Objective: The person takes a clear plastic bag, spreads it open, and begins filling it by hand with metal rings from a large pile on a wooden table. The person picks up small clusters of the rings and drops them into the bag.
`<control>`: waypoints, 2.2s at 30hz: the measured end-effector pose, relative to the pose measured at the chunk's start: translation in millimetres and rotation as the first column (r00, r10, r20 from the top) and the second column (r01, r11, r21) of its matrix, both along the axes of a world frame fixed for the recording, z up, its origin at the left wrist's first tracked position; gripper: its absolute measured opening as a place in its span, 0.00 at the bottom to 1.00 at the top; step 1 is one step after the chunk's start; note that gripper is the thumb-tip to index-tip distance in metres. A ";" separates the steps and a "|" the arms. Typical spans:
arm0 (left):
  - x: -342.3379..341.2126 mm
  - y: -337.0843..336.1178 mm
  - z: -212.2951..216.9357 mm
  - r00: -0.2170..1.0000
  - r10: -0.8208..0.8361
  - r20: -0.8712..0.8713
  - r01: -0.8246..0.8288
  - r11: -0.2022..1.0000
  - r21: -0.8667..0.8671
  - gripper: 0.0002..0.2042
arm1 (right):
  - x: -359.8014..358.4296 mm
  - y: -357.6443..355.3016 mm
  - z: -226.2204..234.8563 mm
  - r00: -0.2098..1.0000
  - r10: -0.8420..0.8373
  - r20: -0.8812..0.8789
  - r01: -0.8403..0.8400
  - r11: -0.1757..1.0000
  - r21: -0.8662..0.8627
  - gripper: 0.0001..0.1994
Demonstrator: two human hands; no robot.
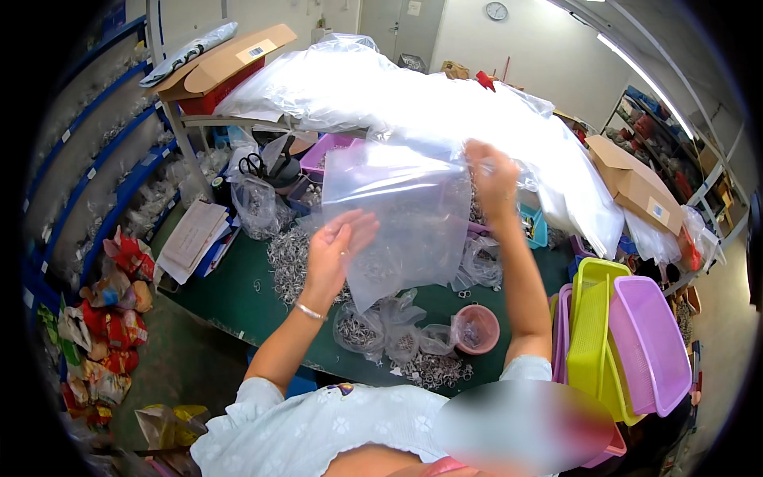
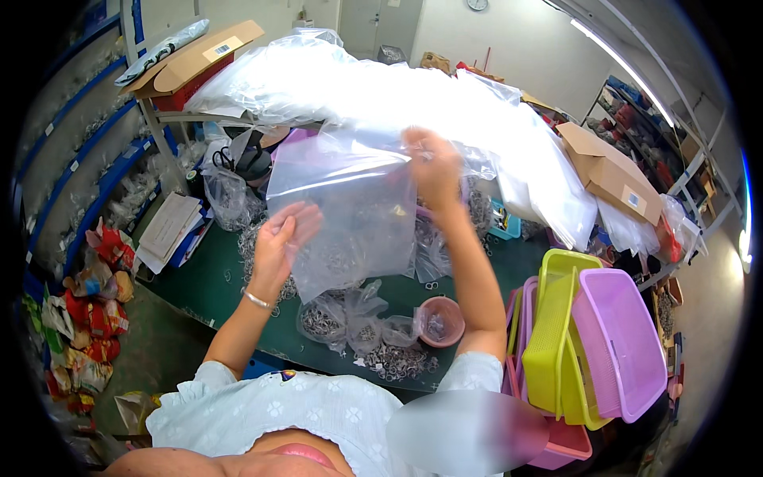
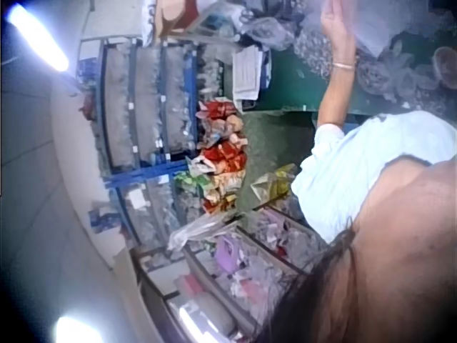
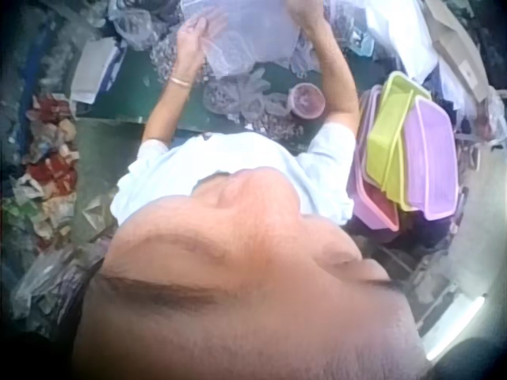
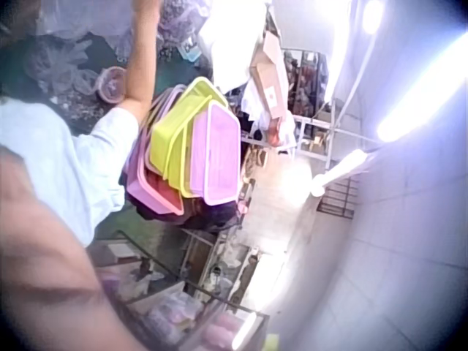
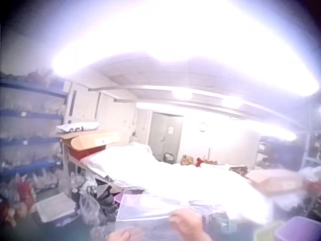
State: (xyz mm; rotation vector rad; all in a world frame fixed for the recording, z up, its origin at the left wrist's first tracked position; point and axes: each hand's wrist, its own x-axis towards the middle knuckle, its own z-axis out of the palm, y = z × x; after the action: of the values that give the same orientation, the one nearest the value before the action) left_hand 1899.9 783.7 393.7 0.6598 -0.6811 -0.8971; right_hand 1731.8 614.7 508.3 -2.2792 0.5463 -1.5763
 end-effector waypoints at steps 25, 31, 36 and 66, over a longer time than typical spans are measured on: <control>-7.2 50.5 -30.3 0.989 0.017 0.150 -0.030 0.996 0.090 0.23 | -5.3 -92.0 77.6 0.988 -0.070 0.134 0.124 0.883 -0.453 0.04; -24.6 31.7 -14.9 0.939 -0.241 -0.244 0.228 0.970 -0.083 0.27 | 23.9 44.2 -17.2 0.831 0.241 -0.501 -0.533 0.603 -0.593 0.06; -16.8 6.3 -7.5 0.950 -0.055 -0.308 0.112 0.979 0.169 0.18 | 24.8 90.4 -60.1 0.562 0.434 -0.704 -0.805 0.483 -0.345 0.09; -31.2 58.3 -22.4 0.994 0.102 -0.029 -0.097 0.984 0.150 0.20 | 32.7 -5.2 11.3 0.978 0.013 -0.207 -0.144 0.760 -0.633 0.08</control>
State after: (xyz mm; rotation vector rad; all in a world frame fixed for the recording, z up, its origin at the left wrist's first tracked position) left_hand 1868.7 842.0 371.4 0.8012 -0.5470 -0.8709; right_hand 1764.5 609.5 519.6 -2.9280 -0.1015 -1.6959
